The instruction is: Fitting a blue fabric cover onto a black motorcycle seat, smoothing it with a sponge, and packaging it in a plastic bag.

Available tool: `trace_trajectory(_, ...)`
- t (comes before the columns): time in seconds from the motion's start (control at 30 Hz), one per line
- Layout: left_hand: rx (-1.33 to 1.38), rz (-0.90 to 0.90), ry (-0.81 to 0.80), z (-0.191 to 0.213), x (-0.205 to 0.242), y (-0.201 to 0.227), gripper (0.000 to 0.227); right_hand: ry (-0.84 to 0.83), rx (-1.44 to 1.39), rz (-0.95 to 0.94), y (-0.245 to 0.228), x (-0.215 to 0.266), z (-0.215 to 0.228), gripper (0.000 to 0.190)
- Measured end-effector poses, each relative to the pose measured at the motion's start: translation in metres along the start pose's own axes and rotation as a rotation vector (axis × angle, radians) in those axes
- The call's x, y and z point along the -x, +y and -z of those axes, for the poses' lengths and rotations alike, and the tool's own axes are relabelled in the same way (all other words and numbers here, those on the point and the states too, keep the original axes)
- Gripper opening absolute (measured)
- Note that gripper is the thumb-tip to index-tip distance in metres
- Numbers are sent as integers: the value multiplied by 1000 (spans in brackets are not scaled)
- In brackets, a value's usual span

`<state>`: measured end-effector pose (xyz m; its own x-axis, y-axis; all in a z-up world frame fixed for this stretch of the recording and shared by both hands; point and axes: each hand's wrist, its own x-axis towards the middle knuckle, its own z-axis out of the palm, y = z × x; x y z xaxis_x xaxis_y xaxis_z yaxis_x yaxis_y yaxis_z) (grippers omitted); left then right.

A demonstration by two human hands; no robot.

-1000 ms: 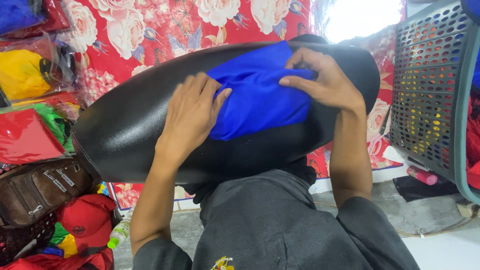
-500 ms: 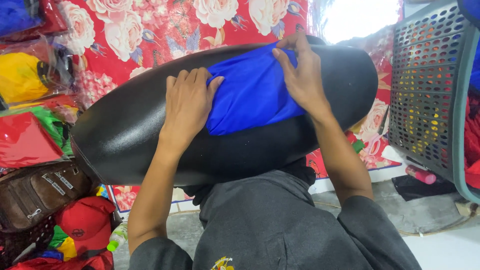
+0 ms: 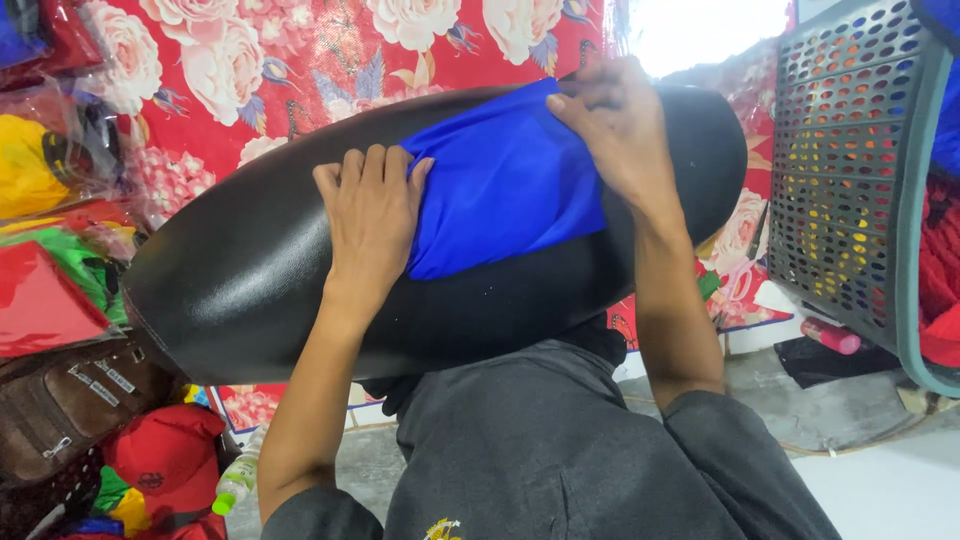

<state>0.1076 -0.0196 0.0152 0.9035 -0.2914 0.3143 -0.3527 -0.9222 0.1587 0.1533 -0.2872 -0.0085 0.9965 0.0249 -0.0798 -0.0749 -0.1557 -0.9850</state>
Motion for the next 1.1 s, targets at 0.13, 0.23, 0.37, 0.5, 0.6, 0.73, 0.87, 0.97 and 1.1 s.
trace_trajectory(0.13,27,9,-14,1,0,1,20,100,56,-54,-3,10,3,26)
trace_trajectory(0.23,29,16,-26,-1,-2,3,19,157,-22,-56,0,7,-2,17)
trace_trajectory(0.37,-3,52,-52,-4,1,1,19,222,-78,-68,-3,3,-14,21)
trace_trajectory(0.5,85,88,-37,-4,1,0,20,241,131,-25,-3,5,-25,18)
trace_trajectory(0.6,124,110,-60,1,-3,0,18,256,378,92,-10,5,-31,13)
trace_trajectory(0.73,207,138,-53,5,-6,-1,18,242,497,306,-16,6,-37,13)
trace_trajectory(0.87,212,141,-40,6,-7,0,18,230,496,307,-30,14,-35,13)
trace_trajectory(0.97,209,144,-53,8,-9,0,18,174,613,514,-41,21,-35,24)
trace_trajectory(1.1,205,144,-86,5,-9,-2,18,-206,801,546,-21,46,-45,54)
